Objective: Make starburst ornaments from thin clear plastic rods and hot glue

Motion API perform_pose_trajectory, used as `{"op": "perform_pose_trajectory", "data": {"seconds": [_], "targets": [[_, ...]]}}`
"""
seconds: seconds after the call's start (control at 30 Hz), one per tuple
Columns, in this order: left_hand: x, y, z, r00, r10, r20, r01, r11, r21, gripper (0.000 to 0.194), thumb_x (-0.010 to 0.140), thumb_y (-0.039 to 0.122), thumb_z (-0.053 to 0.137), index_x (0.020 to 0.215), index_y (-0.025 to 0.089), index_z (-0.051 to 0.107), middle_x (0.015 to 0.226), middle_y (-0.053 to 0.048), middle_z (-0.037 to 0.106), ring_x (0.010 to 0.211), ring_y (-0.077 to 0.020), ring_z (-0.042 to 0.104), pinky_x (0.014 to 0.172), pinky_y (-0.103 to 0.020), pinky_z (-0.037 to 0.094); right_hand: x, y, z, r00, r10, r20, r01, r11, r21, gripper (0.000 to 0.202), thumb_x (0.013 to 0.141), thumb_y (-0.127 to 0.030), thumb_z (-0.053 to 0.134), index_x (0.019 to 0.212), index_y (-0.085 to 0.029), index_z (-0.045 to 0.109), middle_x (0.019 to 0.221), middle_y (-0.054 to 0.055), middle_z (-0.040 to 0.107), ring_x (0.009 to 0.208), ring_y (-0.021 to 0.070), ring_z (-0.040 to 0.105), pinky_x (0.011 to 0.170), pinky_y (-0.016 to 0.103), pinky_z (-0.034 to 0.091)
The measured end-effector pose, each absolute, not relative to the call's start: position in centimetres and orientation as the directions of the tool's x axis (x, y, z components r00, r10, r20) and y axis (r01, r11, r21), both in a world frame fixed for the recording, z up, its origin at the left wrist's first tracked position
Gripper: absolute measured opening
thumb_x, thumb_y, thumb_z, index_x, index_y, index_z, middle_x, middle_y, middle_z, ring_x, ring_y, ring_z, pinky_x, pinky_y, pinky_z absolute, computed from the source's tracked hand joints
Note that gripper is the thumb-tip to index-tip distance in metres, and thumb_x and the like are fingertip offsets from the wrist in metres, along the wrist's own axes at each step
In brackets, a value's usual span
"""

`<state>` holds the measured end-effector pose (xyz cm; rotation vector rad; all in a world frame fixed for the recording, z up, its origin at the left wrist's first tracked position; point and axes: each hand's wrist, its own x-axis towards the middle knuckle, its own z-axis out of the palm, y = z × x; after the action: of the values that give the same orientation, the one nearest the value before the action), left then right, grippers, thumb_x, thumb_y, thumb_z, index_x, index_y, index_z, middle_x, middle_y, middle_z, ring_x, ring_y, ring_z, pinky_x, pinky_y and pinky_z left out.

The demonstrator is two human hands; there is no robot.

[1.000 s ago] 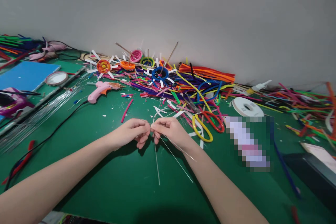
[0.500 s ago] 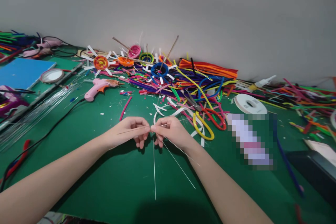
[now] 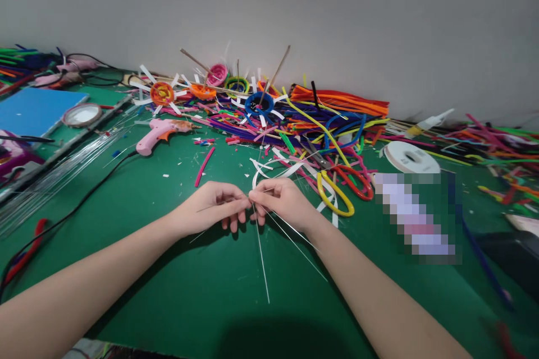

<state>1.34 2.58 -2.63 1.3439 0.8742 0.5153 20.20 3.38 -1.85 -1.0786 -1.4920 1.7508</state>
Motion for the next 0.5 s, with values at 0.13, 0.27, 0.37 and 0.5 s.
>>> {"op": "perform_pose_trajectory", "data": {"seconds": [0.13,0.27,0.37,0.5], "targets": [[1.27,2.45,-2.58,0.600,0.766,-0.229,0.175,0.153,0.973,0.024,0.085,0.037,0.056,0.078,0.014,0.058,0.067,0.000,0.064,0.052,-0.0070,0.059,0.047,-0.017,0.043,20.11,3.14,-2.02,-0.525,0.832,-0.179,0.038,-0.186,-0.982,0.030,0.074,-0.042,0.069,0.063,-0.017,0.057,0.046,-0.008,0.052,0.043,0.0086,0.058,0.066,0.032,0.057],[1.42,2.22,-2.12,0.589,0.776,-0.226,0.198,0.133,0.971,0.028,0.085,0.039,0.054,0.075,0.013,0.057,0.064,0.000,0.062,0.052,-0.0083,0.060,0.048,-0.018,0.045,19.98,2.89,-2.19,-0.523,0.835,-0.168,0.063,-0.158,-0.985,0.030,0.075,-0.042,0.069,0.065,-0.016,0.058,0.049,-0.006,0.056,0.047,0.0102,0.061,0.061,0.030,0.056],[1.59,2.03,-2.21,0.538,0.818,-0.201,0.230,0.087,0.969,0.029,0.084,0.042,0.055,0.076,0.014,0.055,0.063,0.001,0.060,0.052,-0.0090,0.060,0.048,-0.020,0.046,19.82,2.73,-2.03,-0.500,0.844,-0.193,0.110,-0.160,-0.981,0.031,0.074,-0.043,0.068,0.065,-0.015,0.059,0.051,-0.003,0.059,0.050,0.0115,0.062,0.054,0.026,0.053],[1.77,1.72,-2.72,0.475,0.873,-0.111,0.245,-0.009,0.970,0.023,0.087,0.040,0.050,0.083,0.017,0.050,0.065,0.003,0.059,0.050,-0.0080,0.058,0.047,-0.020,0.045,19.59,2.61,-1.65,-0.489,0.845,-0.216,0.126,-0.177,-0.976,0.029,0.073,-0.041,0.071,0.067,-0.015,0.061,0.055,-0.001,0.062,0.050,0.0113,0.062,0.054,0.025,0.052]]}}
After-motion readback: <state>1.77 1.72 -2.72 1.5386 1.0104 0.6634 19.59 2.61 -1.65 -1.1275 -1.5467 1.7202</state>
